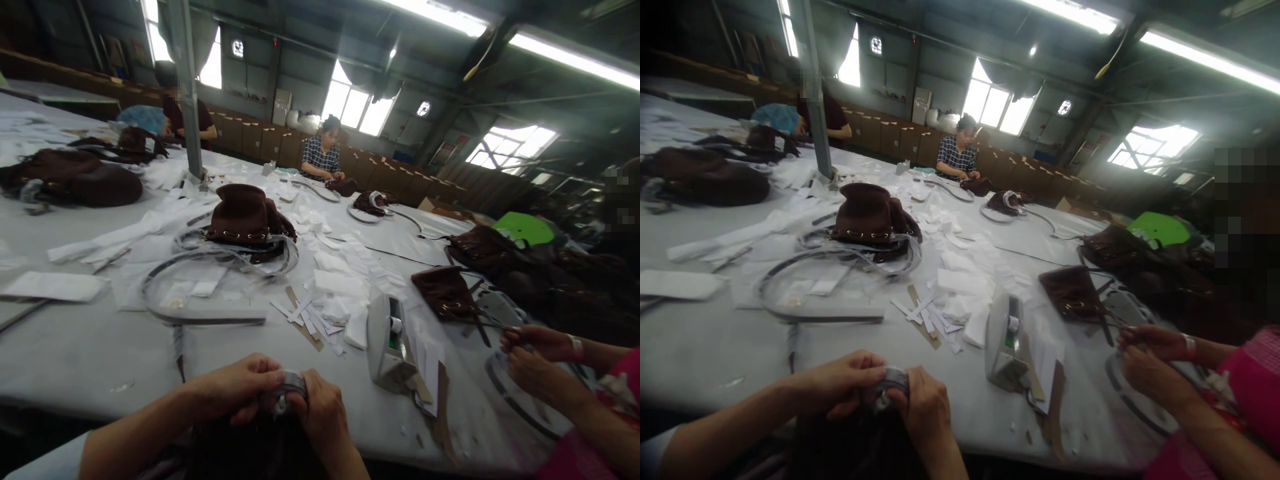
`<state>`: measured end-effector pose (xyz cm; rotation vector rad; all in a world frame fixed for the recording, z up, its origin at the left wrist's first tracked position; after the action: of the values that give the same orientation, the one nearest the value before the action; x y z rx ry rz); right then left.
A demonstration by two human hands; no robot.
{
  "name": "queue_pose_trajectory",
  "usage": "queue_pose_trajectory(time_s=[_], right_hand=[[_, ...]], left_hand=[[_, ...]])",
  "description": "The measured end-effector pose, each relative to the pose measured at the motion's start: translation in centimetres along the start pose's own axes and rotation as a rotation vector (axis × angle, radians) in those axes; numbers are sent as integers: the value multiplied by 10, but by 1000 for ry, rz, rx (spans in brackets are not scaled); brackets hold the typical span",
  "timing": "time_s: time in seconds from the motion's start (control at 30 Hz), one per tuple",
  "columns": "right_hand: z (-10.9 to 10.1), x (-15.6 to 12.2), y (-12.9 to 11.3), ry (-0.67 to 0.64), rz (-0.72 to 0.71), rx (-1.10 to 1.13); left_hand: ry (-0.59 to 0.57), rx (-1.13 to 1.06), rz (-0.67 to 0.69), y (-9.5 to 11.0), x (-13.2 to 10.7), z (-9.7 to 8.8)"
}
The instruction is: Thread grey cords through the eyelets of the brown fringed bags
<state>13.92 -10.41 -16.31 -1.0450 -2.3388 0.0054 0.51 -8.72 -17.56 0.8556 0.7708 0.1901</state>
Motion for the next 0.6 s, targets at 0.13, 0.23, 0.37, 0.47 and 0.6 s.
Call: queue_pose_trajectory(time_s=[0.13,0.23,0.37,0.47,0.6], right_hand=[[1,11,10,-60,90,110],[-9,23,34,0,220,272],[-8,43,84,-39,411,47],[16,59,105,-200,401,-139],[52,66,115,-343,423,-264]], left_hand=[[66,-124,18,-4,8,-11],[92,-217,24,-7,10,-18],[106,-282,-19,-13,10,-23],[67,-269,-39,-21,13,-19],[72,-213,-82,-42,25,-19]])
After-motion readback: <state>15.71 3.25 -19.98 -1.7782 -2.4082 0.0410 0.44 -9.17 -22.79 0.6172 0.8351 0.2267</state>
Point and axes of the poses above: each hand's wrist, its own x-axis towards the middle knuckle, its own z-axis out of the palm, y = z × x, the point moved 6 cm from there along x, towards the middle knuckle, and after that the axes turned 11 degrees about -z, right-handed, at the moved point
